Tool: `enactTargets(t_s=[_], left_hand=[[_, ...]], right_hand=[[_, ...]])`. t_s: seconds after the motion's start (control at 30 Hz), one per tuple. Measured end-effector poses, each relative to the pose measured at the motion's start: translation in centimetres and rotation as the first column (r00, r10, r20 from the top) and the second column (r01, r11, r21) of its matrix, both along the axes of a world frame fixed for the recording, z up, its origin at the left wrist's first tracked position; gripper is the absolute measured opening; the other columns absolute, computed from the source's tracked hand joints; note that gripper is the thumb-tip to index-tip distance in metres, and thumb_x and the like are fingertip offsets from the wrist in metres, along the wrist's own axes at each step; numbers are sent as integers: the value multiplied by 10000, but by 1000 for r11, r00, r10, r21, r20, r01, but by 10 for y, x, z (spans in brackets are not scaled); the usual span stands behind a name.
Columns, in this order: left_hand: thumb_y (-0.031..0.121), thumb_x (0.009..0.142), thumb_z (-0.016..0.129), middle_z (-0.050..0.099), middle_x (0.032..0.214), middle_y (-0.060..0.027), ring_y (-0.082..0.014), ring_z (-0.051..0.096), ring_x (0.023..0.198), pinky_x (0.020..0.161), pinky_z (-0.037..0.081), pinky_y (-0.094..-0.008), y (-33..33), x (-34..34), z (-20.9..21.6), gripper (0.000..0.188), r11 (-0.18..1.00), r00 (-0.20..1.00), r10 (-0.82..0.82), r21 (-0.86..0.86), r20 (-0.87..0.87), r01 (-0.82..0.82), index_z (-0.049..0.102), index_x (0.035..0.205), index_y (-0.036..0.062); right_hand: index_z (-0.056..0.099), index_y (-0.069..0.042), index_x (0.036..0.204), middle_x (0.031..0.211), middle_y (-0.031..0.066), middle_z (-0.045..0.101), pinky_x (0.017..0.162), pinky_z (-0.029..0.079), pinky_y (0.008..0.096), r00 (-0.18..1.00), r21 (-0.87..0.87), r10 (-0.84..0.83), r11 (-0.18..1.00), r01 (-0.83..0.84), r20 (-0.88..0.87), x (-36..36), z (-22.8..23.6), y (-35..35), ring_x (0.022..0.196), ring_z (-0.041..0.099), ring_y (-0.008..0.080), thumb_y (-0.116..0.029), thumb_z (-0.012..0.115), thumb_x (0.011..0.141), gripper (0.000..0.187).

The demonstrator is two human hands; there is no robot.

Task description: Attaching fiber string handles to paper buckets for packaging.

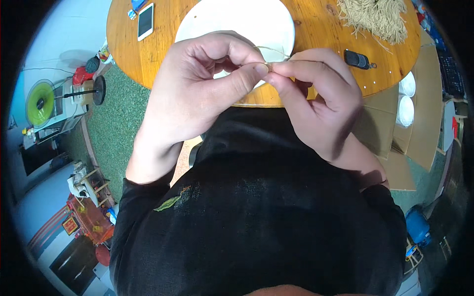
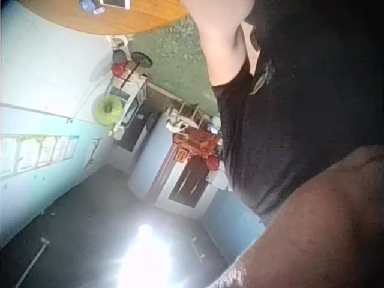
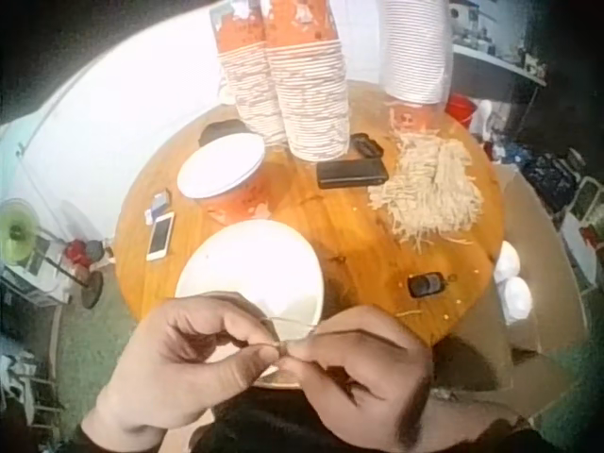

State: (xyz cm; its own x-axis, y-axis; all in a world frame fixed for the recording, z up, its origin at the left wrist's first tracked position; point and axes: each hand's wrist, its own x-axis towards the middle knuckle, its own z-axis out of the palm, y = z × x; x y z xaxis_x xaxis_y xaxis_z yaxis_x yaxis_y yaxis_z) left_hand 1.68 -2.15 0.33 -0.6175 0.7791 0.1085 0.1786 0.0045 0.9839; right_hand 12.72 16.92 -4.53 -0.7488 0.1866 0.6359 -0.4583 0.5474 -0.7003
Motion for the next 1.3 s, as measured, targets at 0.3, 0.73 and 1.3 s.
enactTargets(t_s=[0.3, 0.73, 1.3], left_hand=[[9, 984, 779, 791, 1039, -73, -110, 714, 914, 855, 571, -258, 6, 10, 16, 189, 975, 964, 207, -116, 169, -190, 781, 1168, -33], [33, 979, 803, 808, 1032, -81, -96, 731, 937, 846, 583, -242, 13, 21, -2, 218, 901, 839, 280, -173, -467, -398, 792, 1188, -27], [-92, 996, 710, 779, 1140, -196, -249, 767, 1064, 981, 606, -349, -1, 15, -16, 213, 959, 821, 266, 226, -505, -172, 745, 1207, -80]], right_hand=[[692, -13, 965, 1035, 71, 675, 700, 487, 227, 976, -248, 219, 946, -209, 14, 5, -10, -5, 841, 636, 115, 6, 747, 974, 59], [693, -3, 1034, 1017, 130, 794, 762, 627, 303, 983, -200, 176, 962, -184, -57, 4, -28, -13, 932, 798, 234, -26, 744, 1000, 66], [737, 41, 1027, 900, 40, 756, 716, 559, 225, 846, -561, 272, 827, 39, 459, 4, 35, -11, 817, 697, 61, -51, 741, 994, 99]])
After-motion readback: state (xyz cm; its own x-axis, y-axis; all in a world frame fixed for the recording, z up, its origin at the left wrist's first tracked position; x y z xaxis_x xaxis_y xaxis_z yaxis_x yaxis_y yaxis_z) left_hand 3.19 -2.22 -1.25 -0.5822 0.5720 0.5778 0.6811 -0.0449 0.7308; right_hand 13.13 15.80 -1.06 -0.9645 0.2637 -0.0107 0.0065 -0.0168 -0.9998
